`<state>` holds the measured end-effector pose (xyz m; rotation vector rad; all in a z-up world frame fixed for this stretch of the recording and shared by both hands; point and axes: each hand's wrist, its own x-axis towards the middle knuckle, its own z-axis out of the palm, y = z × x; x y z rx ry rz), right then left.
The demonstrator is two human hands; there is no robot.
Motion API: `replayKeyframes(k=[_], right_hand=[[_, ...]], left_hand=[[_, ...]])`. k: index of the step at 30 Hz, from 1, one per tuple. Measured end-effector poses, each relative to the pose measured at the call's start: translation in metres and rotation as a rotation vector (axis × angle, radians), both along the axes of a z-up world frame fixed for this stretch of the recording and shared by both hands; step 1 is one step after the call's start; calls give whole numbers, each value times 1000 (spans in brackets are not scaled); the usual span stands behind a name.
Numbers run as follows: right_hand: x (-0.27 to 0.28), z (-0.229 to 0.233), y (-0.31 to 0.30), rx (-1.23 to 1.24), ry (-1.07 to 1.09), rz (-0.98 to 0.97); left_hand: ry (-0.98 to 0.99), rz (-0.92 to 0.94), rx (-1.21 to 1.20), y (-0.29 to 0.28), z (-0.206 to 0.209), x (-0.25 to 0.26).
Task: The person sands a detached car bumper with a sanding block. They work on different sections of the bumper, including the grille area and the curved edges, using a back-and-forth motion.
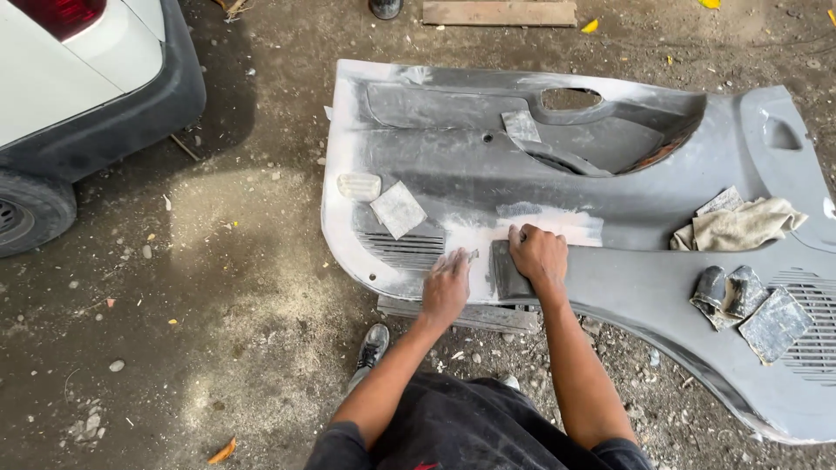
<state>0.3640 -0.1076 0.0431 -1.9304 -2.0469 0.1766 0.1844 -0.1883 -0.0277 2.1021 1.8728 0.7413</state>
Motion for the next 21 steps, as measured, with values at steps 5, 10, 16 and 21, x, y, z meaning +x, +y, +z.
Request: replayKeyframes(k=[5, 10, 16, 21], right_hand=[[2, -2, 0, -41, 39, -6], [3, -6, 5, -99, 11, -5], [5, -7, 7, -36, 7, -19], [4, 2, 2, -77, -9, 2]], left_hand=[[-488, 226, -234, 28, 44, -22], [-1227, 244, -210, 44, 4, -33], [-899, 225, -224, 40, 27, -31], [-153, 41, 240, 1, 2, -6]])
